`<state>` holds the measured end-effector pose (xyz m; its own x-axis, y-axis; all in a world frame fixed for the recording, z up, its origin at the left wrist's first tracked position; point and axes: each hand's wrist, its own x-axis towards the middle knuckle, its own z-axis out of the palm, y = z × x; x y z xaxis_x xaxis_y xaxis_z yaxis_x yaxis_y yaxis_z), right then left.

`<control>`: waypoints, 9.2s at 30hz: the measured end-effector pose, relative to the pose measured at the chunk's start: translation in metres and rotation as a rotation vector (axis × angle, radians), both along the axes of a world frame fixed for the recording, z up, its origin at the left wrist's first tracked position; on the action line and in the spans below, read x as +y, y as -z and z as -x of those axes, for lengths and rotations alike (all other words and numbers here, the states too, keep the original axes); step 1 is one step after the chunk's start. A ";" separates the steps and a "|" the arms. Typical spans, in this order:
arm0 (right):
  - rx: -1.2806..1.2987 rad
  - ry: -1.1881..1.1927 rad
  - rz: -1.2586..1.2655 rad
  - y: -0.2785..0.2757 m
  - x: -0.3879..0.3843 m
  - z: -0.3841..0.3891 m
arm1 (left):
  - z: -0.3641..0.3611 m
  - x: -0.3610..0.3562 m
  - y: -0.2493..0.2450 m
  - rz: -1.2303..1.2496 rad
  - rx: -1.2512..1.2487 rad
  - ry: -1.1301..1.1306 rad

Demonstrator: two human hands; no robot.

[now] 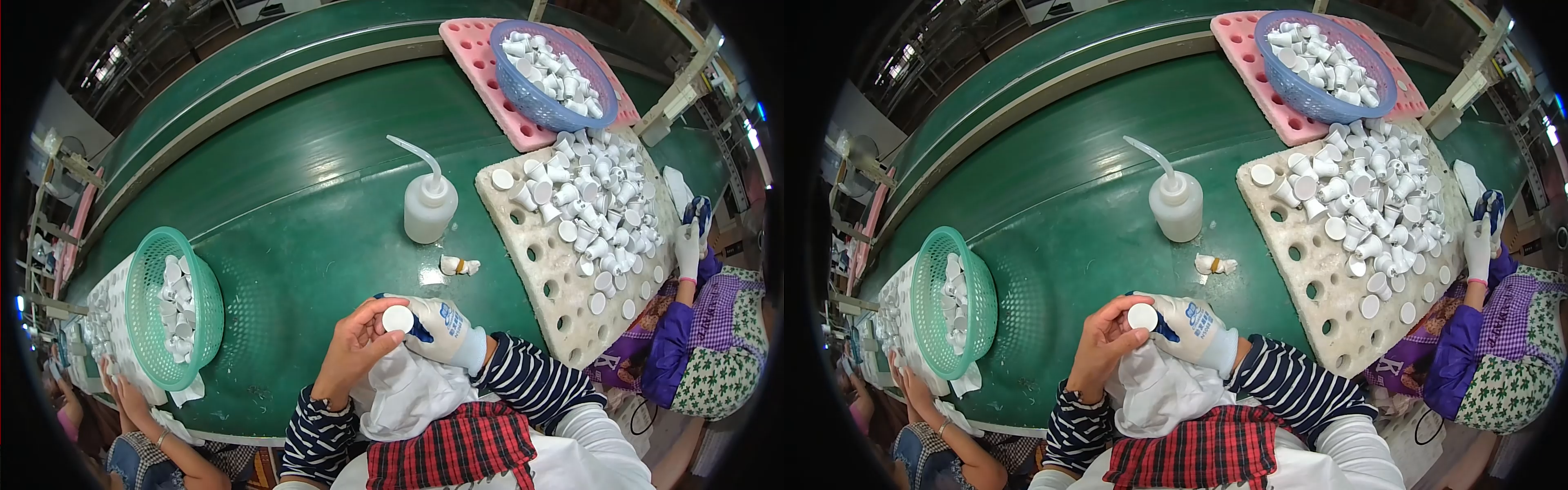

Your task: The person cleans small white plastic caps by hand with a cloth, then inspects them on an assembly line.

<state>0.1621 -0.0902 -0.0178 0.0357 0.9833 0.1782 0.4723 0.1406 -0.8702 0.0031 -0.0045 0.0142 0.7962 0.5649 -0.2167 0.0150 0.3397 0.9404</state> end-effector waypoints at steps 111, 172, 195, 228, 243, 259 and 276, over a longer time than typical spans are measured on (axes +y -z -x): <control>0.975 -0.039 0.086 -0.004 -0.007 -0.007 | 0.002 -0.002 0.023 0.030 -0.007 -0.365; -0.446 0.242 -0.098 -0.111 -0.050 -0.062 | -0.019 -0.021 -0.013 -0.519 -0.147 -0.184; -0.266 0.007 -0.005 -0.012 -0.011 -0.015 | -0.017 -0.013 0.013 0.338 -0.013 -0.317; -0.263 0.131 -0.165 -0.011 -0.011 -0.009 | -0.013 -0.016 0.010 0.338 -0.119 -0.204; -0.221 0.205 -0.172 -0.015 -0.012 -0.009 | -0.019 -0.025 0.013 0.353 -0.149 -0.328; -0.227 0.249 -0.238 -0.008 -0.012 -0.009 | -0.019 -0.026 0.009 0.539 -0.107 -0.282; -0.244 0.185 -0.206 -0.007 -0.011 -0.007 | -0.029 -0.035 0.012 0.016 -0.001 -0.343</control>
<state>0.1693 -0.1012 -0.0107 0.1419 0.9066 0.3975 0.6961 0.1941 -0.6912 0.0324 -0.0397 0.0023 0.5608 0.7962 -0.2273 -0.1036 0.3398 0.9348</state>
